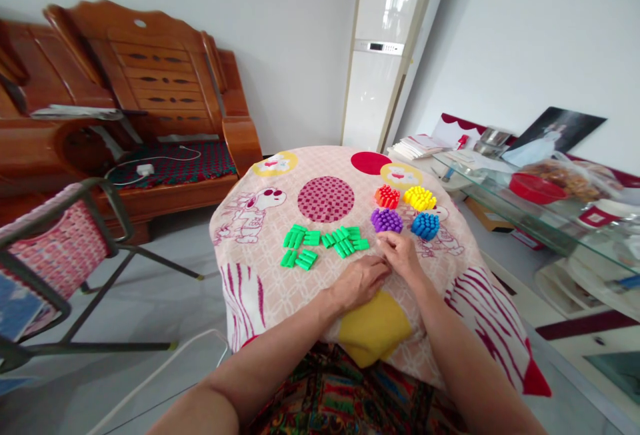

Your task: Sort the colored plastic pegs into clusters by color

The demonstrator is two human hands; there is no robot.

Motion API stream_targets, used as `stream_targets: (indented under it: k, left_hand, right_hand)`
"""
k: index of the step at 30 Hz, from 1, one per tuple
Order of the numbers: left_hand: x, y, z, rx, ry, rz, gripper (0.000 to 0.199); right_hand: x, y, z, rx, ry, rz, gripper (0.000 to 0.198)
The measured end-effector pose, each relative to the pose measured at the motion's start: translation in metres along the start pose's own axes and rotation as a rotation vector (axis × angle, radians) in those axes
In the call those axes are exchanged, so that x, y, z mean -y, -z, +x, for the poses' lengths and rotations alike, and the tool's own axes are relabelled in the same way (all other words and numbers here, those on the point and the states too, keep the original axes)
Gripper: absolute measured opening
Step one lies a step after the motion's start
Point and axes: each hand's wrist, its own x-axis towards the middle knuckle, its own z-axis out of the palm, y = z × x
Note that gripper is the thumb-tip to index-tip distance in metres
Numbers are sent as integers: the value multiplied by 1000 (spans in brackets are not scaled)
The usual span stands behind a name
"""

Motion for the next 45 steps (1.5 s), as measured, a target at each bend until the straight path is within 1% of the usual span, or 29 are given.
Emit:
stream_targets:
  k: [3,5,7,9,12,14,15,17,18,19,21,23,24,26,28,29,30,32,34,35,37,39,41,43,45]
  left_hand:
    - [-2,0,-3,7,-1,10,20]
    - [-1,4,-6,-15,46,36,19]
    - [-1,8,-9,-37,100,51,18]
    - [0,13,-11,-66,158,62,18]
    - [5,23,-11,-138,244,107,19]
    - [13,30,-8,-189,306,174,19]
    - [17,34,-5,-201,339,221,24]
    - [28,42,-1,-187,413,317,40]
    - [33,45,1,-158,448,347,44]
    - [38,47,2,-120,479,355,45]
    - [47,49,2,-69,530,323,39]
    - [52,51,-1,-85,554,251,35]
    - [54,52,-3,-115,557,214,37]
    - [56,56,-8,-177,541,150,50]
    - [58,63,-13,-205,504,89,63]
    - [59,69,-15,-213,489,53,67]
    - [61,74,-17,-229,485,12,66]
    - [65,86,-20,-283,508,-68,56]
    - [69,97,-22,-334,556,-76,44]
    - [70,100,-23,-334,577,-46,40]
    - [71,102,-24,-258,588,44,36]
    - [70,98,-24,-131,561,122,36]
    - [68,93,-22,-55,523,173,32]
    - [66,88,-20,-55,501,207,24]
    - [63,86,-18,-90,513,224,20]
  right_hand:
    - [0,-9,-2,91,53,-205,37]
    - [3,-13,-3,161,113,-259,35]
    - [6,-14,-3,209,164,-206,31]
    - [9,-13,-4,228,171,-109,30]
    - [10,-11,-5,196,131,-4,35]
    - [11,-10,-5,156,101,17,35]
    - [11,-10,-5,136,91,16,35]
    - [11,-9,-5,107,86,9,34]
    - [11,-9,-5,99,87,8,33]
    - [11,-9,-6,94,86,13,33]
    - [11,-8,-6,94,74,35,31]
    - [11,-7,-7,99,57,62,30]
    - [11,-7,-7,99,53,70,30]
    - [10,-7,-7,92,53,70,30]
    - [9,-8,-7,84,58,61,31]
    - [9,-8,-7,81,59,61,31]
    - [9,-8,-6,78,58,65,31]
    - [9,-8,-6,74,56,77,31]
    - [10,-8,-6,69,54,86,31]
    - [10,-8,-6,67,53,89,31]
    - [10,-9,-6,68,51,93,31]
    - [10,-8,-6,68,54,92,32]
    - [9,-8,-6,70,59,86,32]
    - [8,-8,-6,71,57,90,31]
    - [9,-8,-6,73,51,100,31]
